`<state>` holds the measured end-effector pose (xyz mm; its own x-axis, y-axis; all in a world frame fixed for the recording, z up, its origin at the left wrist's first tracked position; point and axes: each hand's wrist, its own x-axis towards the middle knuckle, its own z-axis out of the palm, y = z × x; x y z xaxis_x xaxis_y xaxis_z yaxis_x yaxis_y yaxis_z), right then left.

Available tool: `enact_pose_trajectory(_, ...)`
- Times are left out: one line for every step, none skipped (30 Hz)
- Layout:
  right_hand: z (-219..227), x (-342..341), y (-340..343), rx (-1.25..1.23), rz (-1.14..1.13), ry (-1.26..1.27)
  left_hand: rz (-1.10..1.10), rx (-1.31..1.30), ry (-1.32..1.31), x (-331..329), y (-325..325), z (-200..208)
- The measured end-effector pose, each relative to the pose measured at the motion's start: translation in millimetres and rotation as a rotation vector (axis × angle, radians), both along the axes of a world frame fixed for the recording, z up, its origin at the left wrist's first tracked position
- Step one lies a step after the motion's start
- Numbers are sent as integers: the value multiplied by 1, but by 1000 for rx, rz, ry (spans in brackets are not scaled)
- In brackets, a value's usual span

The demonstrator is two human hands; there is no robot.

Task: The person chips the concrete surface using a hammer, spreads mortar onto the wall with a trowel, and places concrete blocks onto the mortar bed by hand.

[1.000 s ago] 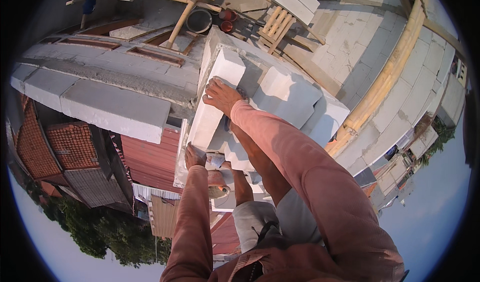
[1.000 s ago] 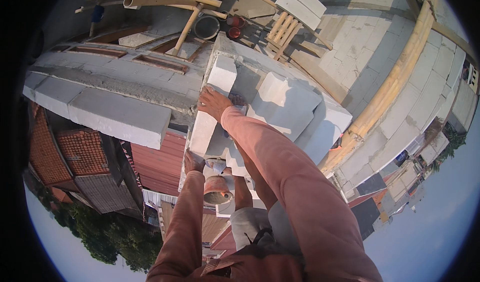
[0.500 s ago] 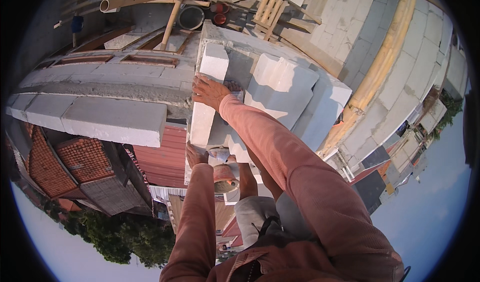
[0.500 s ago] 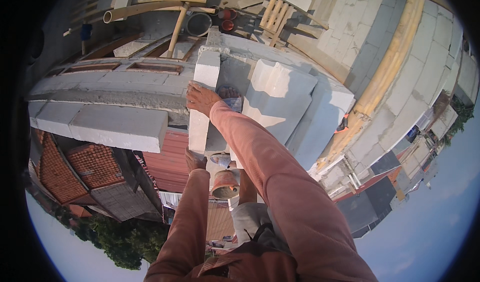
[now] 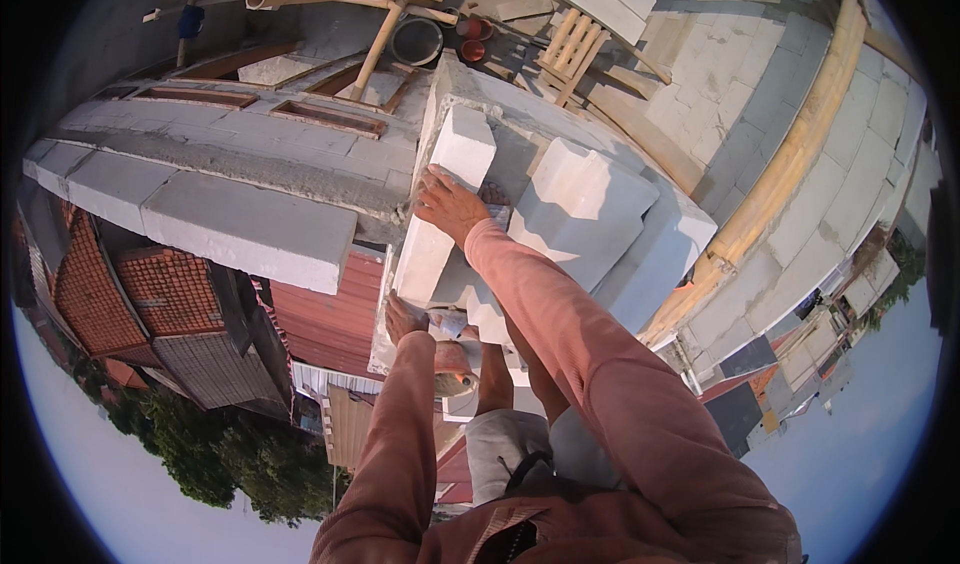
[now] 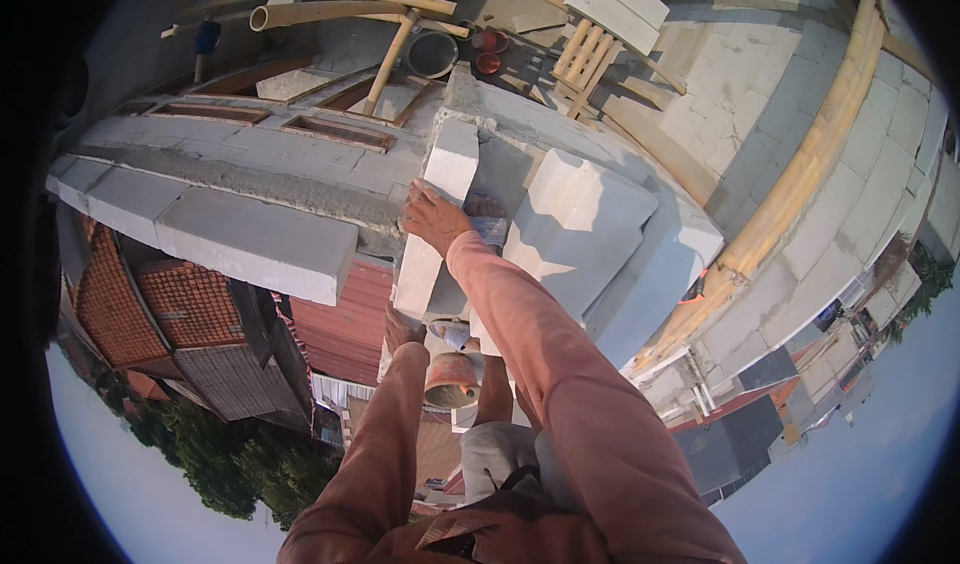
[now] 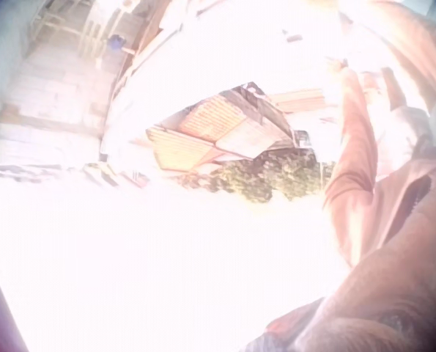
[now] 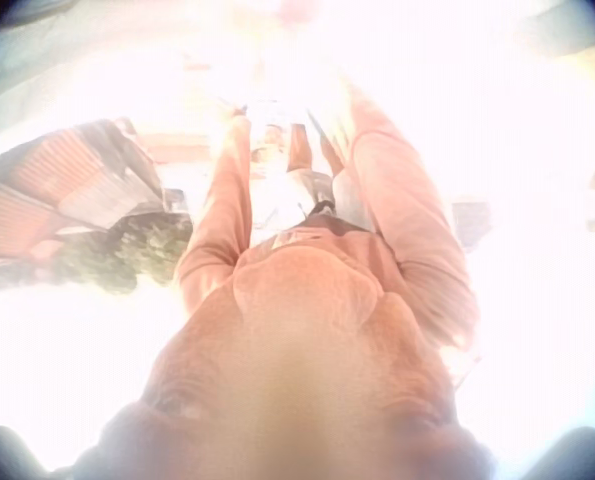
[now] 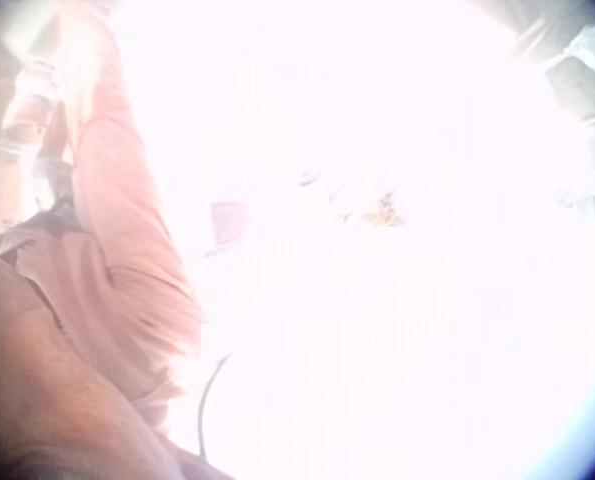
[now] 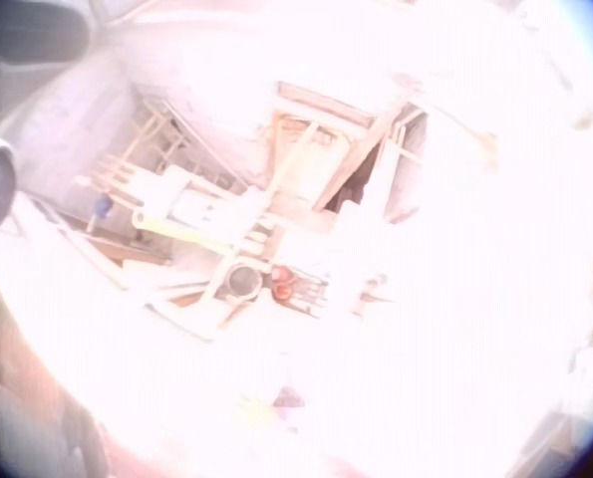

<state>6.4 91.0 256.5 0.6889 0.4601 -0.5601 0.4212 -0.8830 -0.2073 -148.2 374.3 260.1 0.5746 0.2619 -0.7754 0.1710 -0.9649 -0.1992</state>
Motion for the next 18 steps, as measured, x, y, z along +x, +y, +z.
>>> enact_pose_trajectory(-3, -1, 0, 6, 13, -5, 3, 17, 1, 0, -1, -5)
enact_pose_trajectory(-6, -2, -1, 18, -27, -25, 8, 35, 2, 1, 0, -9)
enact_pose_trajectory(-8, -2, 1, 34, -65, -45, -11, -8, -88, -3, 4, -12)
enact_pose_trajectory(-8, -6, -1, 41, -43, -31, 11, -1, -75, -3, -4, -7)
enact_pose_trajectory(-8, -10, -4, 20, -35, -23, 28, -14, -35, -3, -12, -2)
enact_pose_trajectory(-7, -11, -8, -3, -31, -19, 40, -28, 1, 2, -20, 3)
enact_pose_trajectory(-8, -8, -8, 29, -39, 19, 36, -4, -28, 1, -19, 3)
enact_pose_trajectory(-8, -7, -8, 43, -17, 23, 57, 10, -26, 1, -16, 4)
enact_pose_trajectory(-2, -6, -11, 35, -6, 8, 48, 3, -17, 1, -18, 9)
enact_pose_trajectory(1, -3, -13, 26, 5, -14, 37, -5, -16, 2, -18, 9)
enact_pose_trajectory(-2, -2, -12, 31, 4, 12, 35, -20, -32, 2, -18, 9)
enact_pose_trajectory(-3, 0, -11, 45, 31, 20, 35, -27, -50, 0, -14, 9)
enact_pose_trajectory(-3, 2, -7, 34, 22, 11, 55, -23, -70, -2, -7, 8)
enact_pose_trajectory(-1, 1, -4, 18, 16, 9, 52, -47, -105, -4, -5, 7)
enact_pose_trajectory(4, 3, -3, -26, 39, 26, 41, -48, -99, -4, -4, 8)
enact_pose_trajectory(7, 5, -4, -77, 63, 40, 64, -83, -91, -5, -7, 11)
enact_pose_trajectory(9, 7, -1, -92, 65, 51, 84, -122, -154, -10, 0, 13)
enact_pose_trajectory(3, 4, -2, -78, 56, 15, 106, -168, -227, -16, 2, 13)
